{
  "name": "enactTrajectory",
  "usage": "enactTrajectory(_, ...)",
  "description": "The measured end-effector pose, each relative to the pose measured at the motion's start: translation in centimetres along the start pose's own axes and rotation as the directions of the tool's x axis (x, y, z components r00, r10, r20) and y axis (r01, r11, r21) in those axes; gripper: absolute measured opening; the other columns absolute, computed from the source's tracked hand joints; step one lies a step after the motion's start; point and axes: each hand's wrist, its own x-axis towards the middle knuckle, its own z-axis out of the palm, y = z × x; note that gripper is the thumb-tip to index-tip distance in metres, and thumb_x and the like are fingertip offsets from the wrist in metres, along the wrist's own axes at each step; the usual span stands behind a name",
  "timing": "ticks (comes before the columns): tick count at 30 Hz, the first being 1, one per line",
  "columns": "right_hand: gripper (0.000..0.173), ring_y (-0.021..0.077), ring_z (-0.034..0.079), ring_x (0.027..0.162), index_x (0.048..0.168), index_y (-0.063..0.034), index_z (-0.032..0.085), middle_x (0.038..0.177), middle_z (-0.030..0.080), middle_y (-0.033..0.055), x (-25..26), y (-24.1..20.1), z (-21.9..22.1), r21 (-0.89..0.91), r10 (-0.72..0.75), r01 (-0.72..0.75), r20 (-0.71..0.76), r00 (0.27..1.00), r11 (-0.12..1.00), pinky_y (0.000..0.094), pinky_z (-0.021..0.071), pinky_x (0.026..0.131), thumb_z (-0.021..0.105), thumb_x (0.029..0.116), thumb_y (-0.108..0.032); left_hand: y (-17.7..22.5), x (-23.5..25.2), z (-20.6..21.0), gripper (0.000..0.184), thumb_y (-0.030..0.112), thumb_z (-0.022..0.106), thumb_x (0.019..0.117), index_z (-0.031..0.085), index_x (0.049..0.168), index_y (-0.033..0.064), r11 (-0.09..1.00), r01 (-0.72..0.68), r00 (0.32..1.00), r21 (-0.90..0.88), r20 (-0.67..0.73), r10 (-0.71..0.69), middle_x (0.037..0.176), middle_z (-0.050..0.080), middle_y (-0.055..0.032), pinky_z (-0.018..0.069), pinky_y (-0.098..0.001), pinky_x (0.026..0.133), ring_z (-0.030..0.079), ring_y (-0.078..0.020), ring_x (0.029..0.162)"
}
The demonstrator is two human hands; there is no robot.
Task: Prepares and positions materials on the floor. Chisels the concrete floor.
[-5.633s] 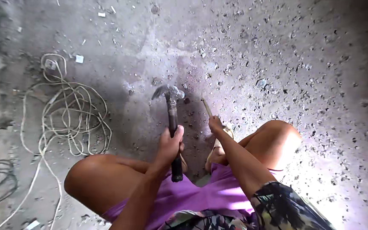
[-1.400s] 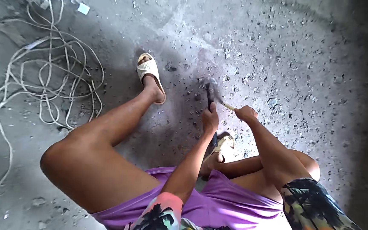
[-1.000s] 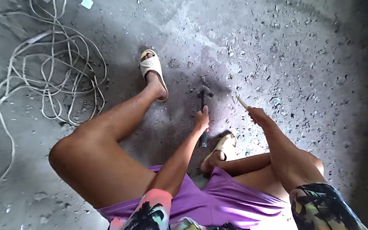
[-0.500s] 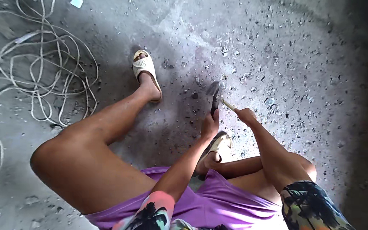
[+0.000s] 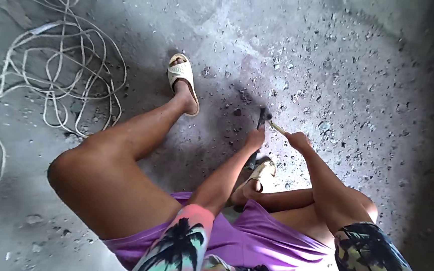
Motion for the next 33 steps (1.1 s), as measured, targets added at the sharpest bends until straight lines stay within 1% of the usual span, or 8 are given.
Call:
enactTrajectory(7,0.069,0.0460,0.060,0.126,0.116,0.0041,0.071,0.128,0.065,0.0302,-0.7,-0.1,0.6,0.061,0.037,-0.035,-0.026,0.999,0.998,0.0693,0.0447,0.099,0.045,0.1046,-0.059,-2.0,-3.7,-2.5,0.060,0.055,0.029,0.1104,0.055,0.102,0.0023,0.995,0.007,0.997,-0.104,-0.080,-0.015,0.067,0.050,-0.0098,0.0505,-0.0397,0.046,0.052,-0.0219,0.046)
enactTrajectory(13,0.066,0.0459,0.059,0.126,0.117,0.0047,0.070,0.129,0.064,0.0306,-1.1,-1.6,-0.8,0.032,0.038,-0.038,-0.006,0.999,0.999,0.0684,0.0450,0.100,0.048,0.1044,-0.056,-1.7,-4.2,-0.2,0.060,0.052,0.033,0.1106,0.061,0.113,-0.0007,0.990,-0.131,0.970,-0.047,-0.214,0.118,0.085,0.064,-0.0188,0.0551,-0.0550,0.071,0.067,-0.0334,0.076)
enactTrajectory(16,0.064,0.0465,0.059,0.126,0.118,0.0058,0.069,0.130,0.063,0.0316,-0.1,-1.9,-0.9,0.061,0.043,-0.043,0.000,0.999,0.997,0.0688,0.0445,0.101,0.051,0.1043,-0.054,-1.4,-0.7,1.1,0.063,0.054,0.029,0.1105,0.060,0.117,-0.0014,0.997,-0.066,0.991,0.036,-0.112,0.069,0.094,0.067,-0.0221,0.0554,-0.0572,0.078,0.069,-0.0360,0.086)
enactTrajectory(19,0.062,0.0452,0.058,0.127,0.117,0.0045,0.070,0.131,0.063,0.0301,-0.6,-2.6,-1.5,0.035,0.060,-0.060,0.015,0.998,0.998,0.0684,0.0440,0.100,0.049,0.1050,-0.053,1.8,0.5,-2.0,0.069,0.054,0.024,0.1111,0.059,0.114,-0.0047,0.998,0.014,1.000,0.066,0.015,-0.015,0.088,0.062,-0.0201,0.0564,-0.0510,0.068,0.065,-0.0312,0.072)
enactTrajectory(22,0.061,0.0461,0.059,0.126,0.116,0.0039,0.071,0.129,0.064,0.0301,-0.1,-2.7,-1.5,0.044,0.059,-0.059,0.009,0.998,0.997,0.0705,0.0435,0.099,0.051,0.1036,-0.053,2.5,-1.3,-3.4,0.064,0.053,0.027,0.1110,0.058,0.104,-0.0017,0.996,-0.092,0.982,-0.020,-0.165,0.087,0.078,0.059,-0.0158,0.0549,-0.0475,0.059,0.062,-0.0280,0.061)
enactTrajectory(24,0.062,0.0470,0.058,0.126,0.116,0.0050,0.071,0.129,0.064,0.0310,0.0,-2.8,-1.4,0.058,0.062,-0.062,0.002,0.998,0.996,0.0706,0.0435,0.099,0.052,0.1034,-0.053,1.7,-1.4,-1.9,0.062,0.051,0.030,0.1111,0.062,0.104,-0.0019,0.986,-0.150,0.953,-0.074,-0.278,0.124,0.078,0.061,-0.0160,0.0554,-0.0506,0.064,0.064,-0.0298,0.066)
enactTrajectory(29,0.063,0.0449,0.058,0.128,0.117,0.0038,0.071,0.131,0.064,0.0293,-0.6,-2.8,-1.4,0.020,0.059,-0.059,-0.007,0.998,0.998,0.0695,0.0437,0.100,0.049,0.1044,-0.054,0.9,0.8,-2.2,0.065,0.055,0.026,0.1107,0.060,0.105,-0.0005,0.995,0.014,0.999,0.095,0.045,-0.018,0.082,0.059,-0.0169,0.0539,-0.0490,0.063,0.061,-0.0289,0.066)
enactTrajectory(33,0.063,0.0473,0.058,0.126,0.116,0.0050,0.070,0.129,0.064,0.0312,-0.1,-2.5,-0.4,0.033,0.039,-0.038,-0.023,0.999,0.999,0.0711,0.0428,0.099,0.050,0.1041,-0.054,0.3,-1.6,-1.3,0.064,0.054,0.028,0.1107,0.060,0.110,-0.0023,0.998,-0.062,0.986,-0.030,-0.157,0.056,0.087,0.064,-0.0209,0.0566,-0.0540,0.069,0.068,-0.0337,0.075)
